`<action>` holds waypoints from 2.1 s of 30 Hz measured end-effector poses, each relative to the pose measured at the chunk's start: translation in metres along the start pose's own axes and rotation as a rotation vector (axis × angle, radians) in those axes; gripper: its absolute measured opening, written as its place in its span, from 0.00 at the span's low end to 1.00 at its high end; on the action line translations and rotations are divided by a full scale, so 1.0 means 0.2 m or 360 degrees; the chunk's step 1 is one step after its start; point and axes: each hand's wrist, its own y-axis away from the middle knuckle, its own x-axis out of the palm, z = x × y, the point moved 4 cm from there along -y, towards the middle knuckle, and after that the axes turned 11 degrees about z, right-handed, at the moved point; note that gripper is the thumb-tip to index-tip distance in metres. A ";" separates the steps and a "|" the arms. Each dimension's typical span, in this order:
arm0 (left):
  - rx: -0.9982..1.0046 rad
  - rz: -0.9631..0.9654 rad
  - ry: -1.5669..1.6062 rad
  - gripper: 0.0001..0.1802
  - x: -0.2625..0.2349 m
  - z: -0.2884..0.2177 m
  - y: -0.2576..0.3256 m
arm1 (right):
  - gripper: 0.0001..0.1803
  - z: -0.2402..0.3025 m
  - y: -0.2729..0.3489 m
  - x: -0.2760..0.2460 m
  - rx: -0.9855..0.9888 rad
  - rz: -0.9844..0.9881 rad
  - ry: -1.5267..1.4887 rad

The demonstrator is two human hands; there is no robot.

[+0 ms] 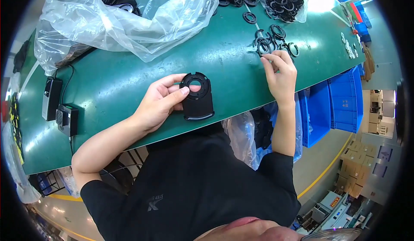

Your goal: The person assembles black plastic circular components by hand, fitting a plastic ring into a base housing.

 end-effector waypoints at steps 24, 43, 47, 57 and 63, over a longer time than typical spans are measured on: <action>0.0025 -0.0020 0.0153 0.18 0.01 -0.01 0.01 | 0.27 0.35 0.00 0.27 -0.0216 0.0537 0.0051; 0.0092 0.0229 0.0245 0.23 -0.01 -0.01 -0.01 | 0.29 0.60 0.03 0.29 -0.0528 0.0414 -0.0218; 0.0093 0.0206 0.0256 0.23 -0.01 0.00 -0.01 | 0.28 0.60 0.03 0.30 -0.0541 0.0392 -0.0160; 0.0052 -0.0059 -0.0114 0.18 -0.01 0.00 0.01 | 0.26 0.61 0.07 0.35 -0.0689 0.0262 -0.0086; 0.0117 0.0010 -0.0280 0.17 0.03 -0.02 0.02 | 0.20 0.51 -0.01 0.33 -0.0258 0.0533 -0.0755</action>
